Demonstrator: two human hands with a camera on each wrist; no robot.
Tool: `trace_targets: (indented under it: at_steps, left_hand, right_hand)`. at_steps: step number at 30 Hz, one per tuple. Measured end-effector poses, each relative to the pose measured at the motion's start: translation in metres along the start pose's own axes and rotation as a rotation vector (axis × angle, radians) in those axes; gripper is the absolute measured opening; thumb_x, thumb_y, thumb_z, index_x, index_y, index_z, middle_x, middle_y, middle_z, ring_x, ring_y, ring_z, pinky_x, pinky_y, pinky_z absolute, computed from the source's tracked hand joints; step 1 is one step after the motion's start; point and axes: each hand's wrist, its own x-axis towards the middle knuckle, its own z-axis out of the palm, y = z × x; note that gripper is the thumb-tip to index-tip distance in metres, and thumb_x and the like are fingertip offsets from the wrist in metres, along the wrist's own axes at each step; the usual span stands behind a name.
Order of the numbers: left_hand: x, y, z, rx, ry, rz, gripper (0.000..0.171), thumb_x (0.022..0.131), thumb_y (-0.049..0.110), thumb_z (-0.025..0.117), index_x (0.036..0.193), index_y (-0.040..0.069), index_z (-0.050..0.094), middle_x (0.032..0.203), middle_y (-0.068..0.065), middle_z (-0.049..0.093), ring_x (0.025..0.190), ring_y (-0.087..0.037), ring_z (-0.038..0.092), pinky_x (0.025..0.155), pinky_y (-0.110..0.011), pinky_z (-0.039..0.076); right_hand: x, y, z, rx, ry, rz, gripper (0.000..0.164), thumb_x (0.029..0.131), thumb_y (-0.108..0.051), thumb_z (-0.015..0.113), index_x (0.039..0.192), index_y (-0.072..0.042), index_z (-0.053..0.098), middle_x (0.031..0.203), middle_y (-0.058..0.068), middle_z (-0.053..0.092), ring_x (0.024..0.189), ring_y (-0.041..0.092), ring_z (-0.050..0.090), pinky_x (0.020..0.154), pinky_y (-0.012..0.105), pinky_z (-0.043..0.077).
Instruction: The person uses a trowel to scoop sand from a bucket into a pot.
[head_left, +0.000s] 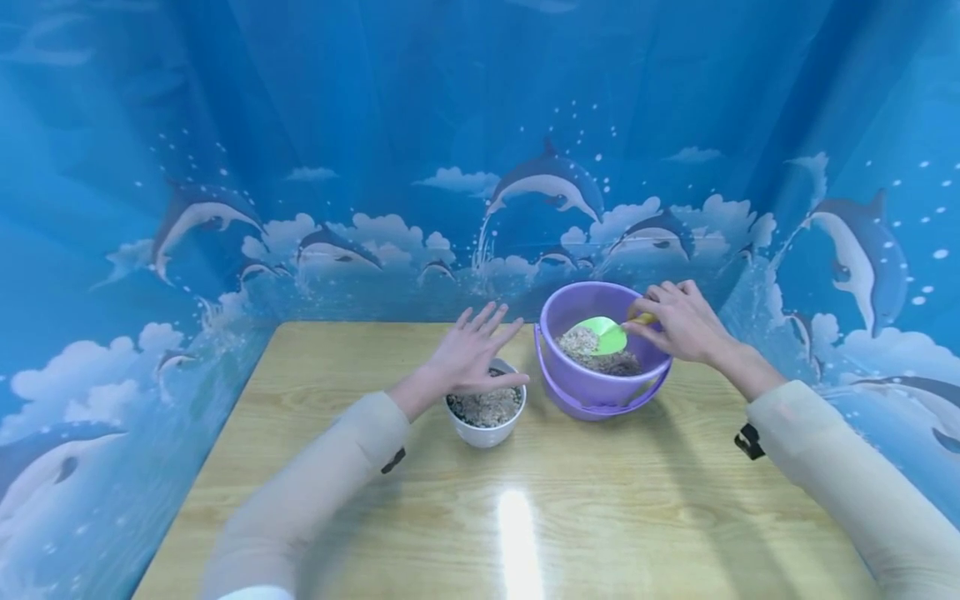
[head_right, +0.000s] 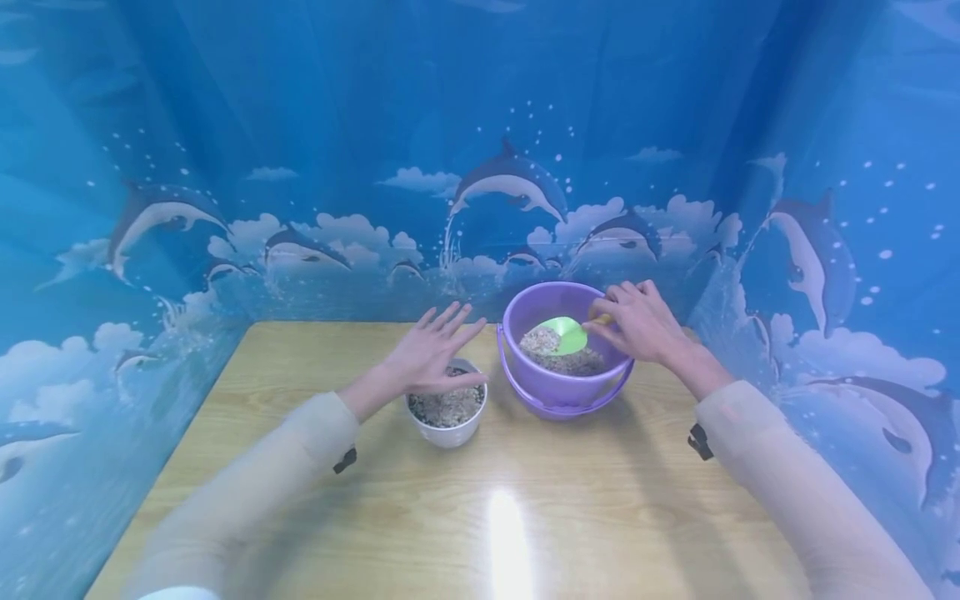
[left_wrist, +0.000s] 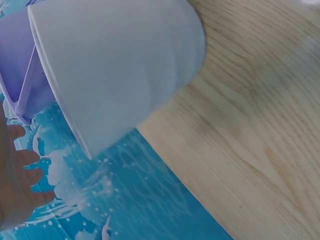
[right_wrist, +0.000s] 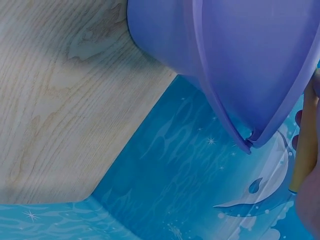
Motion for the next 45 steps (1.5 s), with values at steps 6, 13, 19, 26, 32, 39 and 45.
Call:
trace_targets:
  at_steps: [6, 13, 19, 26, 32, 39, 45]
  left_hand:
    - [-0.013, -0.009, 0.004, -0.026, -0.009, 0.009, 0.101, 0.095, 0.086, 0.037, 0.171, 0.025, 0.010, 0.179, -0.013, 0.004, 0.167, -0.035, 0.008, 0.136, -0.061, 0.013]
    - [-0.027, -0.019, 0.010, -0.040, 0.010, 0.030, 0.103, 0.094, 0.085, 0.042, 0.171, 0.023, 0.013, 0.178, -0.015, 0.010, 0.167, -0.036, 0.011, 0.135, -0.061, 0.011]
    - [-0.040, -0.025, 0.014, -0.059, 0.017, 0.051, 0.103, 0.094, 0.081, 0.048, 0.171, 0.020, 0.016, 0.178, -0.017, 0.011, 0.166, -0.038, 0.012, 0.135, -0.062, 0.015]
    - [-0.054, -0.030, 0.022, -0.041, 0.014, 0.062, 0.107, 0.092, 0.079, 0.055, 0.171, 0.017, 0.017, 0.177, -0.019, 0.011, 0.165, -0.041, 0.015, 0.135, -0.062, 0.016]
    - [-0.064, -0.033, 0.027, -0.071, 0.011, 0.032, 0.108, 0.091, 0.079, 0.057, 0.170, 0.015, 0.021, 0.177, -0.019, 0.013, 0.166, -0.041, 0.015, 0.134, -0.062, 0.016]
    - [-0.076, -0.040, 0.033, -0.066, 0.002, 0.004, 0.108, 0.092, 0.080, 0.053, 0.170, 0.016, 0.018, 0.177, -0.018, 0.010, 0.166, -0.040, 0.013, 0.134, -0.061, 0.015]
    - [-0.083, -0.044, 0.038, -0.058, 0.032, 0.010, 0.108, 0.090, 0.079, 0.056, 0.169, 0.014, 0.022, 0.175, -0.021, 0.016, 0.164, -0.042, 0.019, 0.132, -0.064, 0.020]
  right_hand:
    - [0.002, -0.001, -0.003, 0.012, 0.007, 0.002, 0.013, 0.091, -0.030, 0.082, 0.096, -0.020, 0.076, 0.085, -0.001, 0.065, 0.082, 0.021, 0.052, 0.085, 0.046, 0.037]
    - [0.004, -0.003, -0.005, 0.013, 0.011, 0.003, 0.012, 0.091, -0.031, 0.082, 0.095, -0.021, 0.076, 0.085, -0.002, 0.065, 0.082, 0.021, 0.051, 0.084, 0.046, 0.036]
    - [0.006, -0.008, -0.009, 0.014, 0.018, -0.004, 0.012, 0.091, -0.031, 0.082, 0.095, -0.021, 0.077, 0.084, -0.002, 0.064, 0.081, 0.020, 0.051, 0.084, 0.046, 0.037]
    - [0.011, -0.016, -0.012, 0.023, 0.015, -0.013, 0.014, 0.091, -0.032, 0.082, 0.097, -0.021, 0.076, 0.085, -0.001, 0.065, 0.085, 0.023, 0.056, 0.088, 0.049, 0.040]
    - [0.015, -0.022, -0.013, 0.029, 0.021, -0.028, 0.016, 0.091, -0.034, 0.082, 0.097, -0.021, 0.076, 0.086, -0.001, 0.066, 0.085, 0.023, 0.056, 0.087, 0.047, 0.040]
    - [0.020, -0.030, -0.014, 0.030, 0.031, -0.048, 0.017, 0.091, -0.037, 0.082, 0.098, -0.022, 0.076, 0.086, -0.001, 0.065, 0.085, 0.023, 0.056, 0.087, 0.047, 0.040]
    - [0.023, -0.035, -0.012, 0.023, 0.029, -0.063, 0.017, 0.092, -0.038, 0.080, 0.099, -0.023, 0.076, 0.087, -0.001, 0.065, 0.086, 0.023, 0.055, 0.088, 0.048, 0.041]
